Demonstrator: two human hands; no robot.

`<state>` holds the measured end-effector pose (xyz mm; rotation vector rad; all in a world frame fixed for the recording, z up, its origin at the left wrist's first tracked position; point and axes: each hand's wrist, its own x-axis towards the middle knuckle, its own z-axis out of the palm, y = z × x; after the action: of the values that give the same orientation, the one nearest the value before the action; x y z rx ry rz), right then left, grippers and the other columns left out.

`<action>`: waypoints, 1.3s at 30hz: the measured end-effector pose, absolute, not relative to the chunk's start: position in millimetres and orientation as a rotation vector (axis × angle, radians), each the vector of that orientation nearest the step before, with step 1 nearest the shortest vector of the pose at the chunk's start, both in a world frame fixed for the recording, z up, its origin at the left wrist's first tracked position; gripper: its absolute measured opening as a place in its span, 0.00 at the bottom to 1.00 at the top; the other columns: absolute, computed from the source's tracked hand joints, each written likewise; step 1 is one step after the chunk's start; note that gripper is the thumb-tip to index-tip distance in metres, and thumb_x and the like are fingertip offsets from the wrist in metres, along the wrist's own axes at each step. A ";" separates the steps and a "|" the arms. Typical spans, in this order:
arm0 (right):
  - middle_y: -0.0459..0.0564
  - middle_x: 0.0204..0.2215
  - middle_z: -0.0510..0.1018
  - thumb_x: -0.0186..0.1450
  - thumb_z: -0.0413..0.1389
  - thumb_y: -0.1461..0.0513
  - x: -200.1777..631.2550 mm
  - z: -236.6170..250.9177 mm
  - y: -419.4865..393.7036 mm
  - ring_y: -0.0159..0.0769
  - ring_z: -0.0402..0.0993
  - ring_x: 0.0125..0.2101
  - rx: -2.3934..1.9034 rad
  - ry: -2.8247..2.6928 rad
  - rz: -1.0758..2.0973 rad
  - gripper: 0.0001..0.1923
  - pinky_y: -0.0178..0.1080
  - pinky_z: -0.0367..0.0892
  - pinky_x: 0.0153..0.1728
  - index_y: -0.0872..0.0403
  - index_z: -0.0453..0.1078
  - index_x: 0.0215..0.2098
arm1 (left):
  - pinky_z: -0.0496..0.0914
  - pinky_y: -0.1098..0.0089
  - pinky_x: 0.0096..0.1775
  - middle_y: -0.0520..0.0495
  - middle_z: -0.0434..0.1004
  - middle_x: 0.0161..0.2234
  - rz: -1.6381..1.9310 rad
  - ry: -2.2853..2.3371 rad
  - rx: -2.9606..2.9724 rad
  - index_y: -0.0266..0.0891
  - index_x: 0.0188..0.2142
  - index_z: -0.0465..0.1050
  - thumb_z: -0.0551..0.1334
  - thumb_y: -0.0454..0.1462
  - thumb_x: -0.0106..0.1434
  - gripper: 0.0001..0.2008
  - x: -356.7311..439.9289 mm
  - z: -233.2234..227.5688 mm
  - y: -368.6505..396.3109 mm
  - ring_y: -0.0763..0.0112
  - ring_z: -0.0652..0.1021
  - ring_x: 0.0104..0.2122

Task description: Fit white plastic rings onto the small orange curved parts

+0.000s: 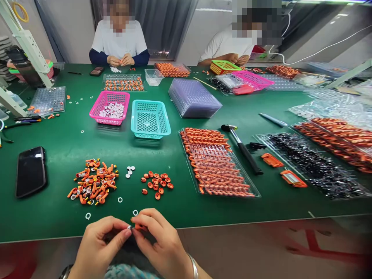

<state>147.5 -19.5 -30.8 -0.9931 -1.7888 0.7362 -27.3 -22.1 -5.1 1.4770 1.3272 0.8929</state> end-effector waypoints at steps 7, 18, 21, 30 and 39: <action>0.49 0.25 0.73 0.63 0.50 0.72 142.0 -26.9 -28.2 0.34 0.71 0.25 -1.008 -1.801 0.521 0.09 0.34 0.70 0.26 0.54 0.67 0.36 | 0.74 0.78 0.34 0.52 0.82 0.30 1.071 1.236 1.869 0.44 0.36 0.77 0.65 0.27 0.59 0.10 -25.2 -2.4 -33.2 0.72 0.80 0.29; 0.51 0.27 0.75 0.70 0.49 0.66 161.4 -20.0 -30.8 0.35 0.67 0.26 -0.696 -1.879 0.543 0.08 0.37 0.69 0.26 0.55 0.68 0.44 | 0.63 0.78 0.26 0.54 0.71 0.23 0.587 0.893 0.793 0.36 0.27 0.76 0.74 0.44 0.50 0.15 -25.1 1.6 -25.8 0.79 0.67 0.22; 0.51 0.27 0.76 0.71 0.48 0.64 164.8 -21.7 -30.0 0.35 0.68 0.27 -0.637 -1.896 0.554 0.08 0.37 0.69 0.27 0.54 0.69 0.44 | 0.63 0.76 0.28 0.53 0.71 0.25 0.587 0.889 0.866 0.37 0.25 0.76 0.75 0.42 0.49 0.13 -26.0 2.0 -25.9 0.77 0.68 0.25; 0.50 0.27 0.77 0.71 0.49 0.63 173.2 -23.5 -29.6 0.35 0.69 0.28 -0.587 -2.019 0.548 0.08 0.39 0.66 0.28 0.53 0.70 0.41 | 0.65 0.74 0.29 0.52 0.71 0.26 0.496 1.030 1.321 0.40 0.23 0.79 0.73 0.36 0.52 0.06 -29.0 20.9 -19.5 0.73 0.71 0.27; 0.49 0.27 0.77 0.71 0.50 0.63 175.5 -18.8 -25.6 0.35 0.70 0.27 -0.552 -2.097 0.550 0.07 0.39 0.64 0.28 0.52 0.70 0.38 | 0.68 0.74 0.32 0.52 0.74 0.27 0.478 1.043 1.551 0.41 0.24 0.80 0.73 0.32 0.51 0.05 -28.7 25.1 -19.4 0.72 0.75 0.27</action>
<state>175.5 -25.6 -18.8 -0.5521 -2.0966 0.5501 -28.7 -19.4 25.1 1.5513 1.0429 0.4779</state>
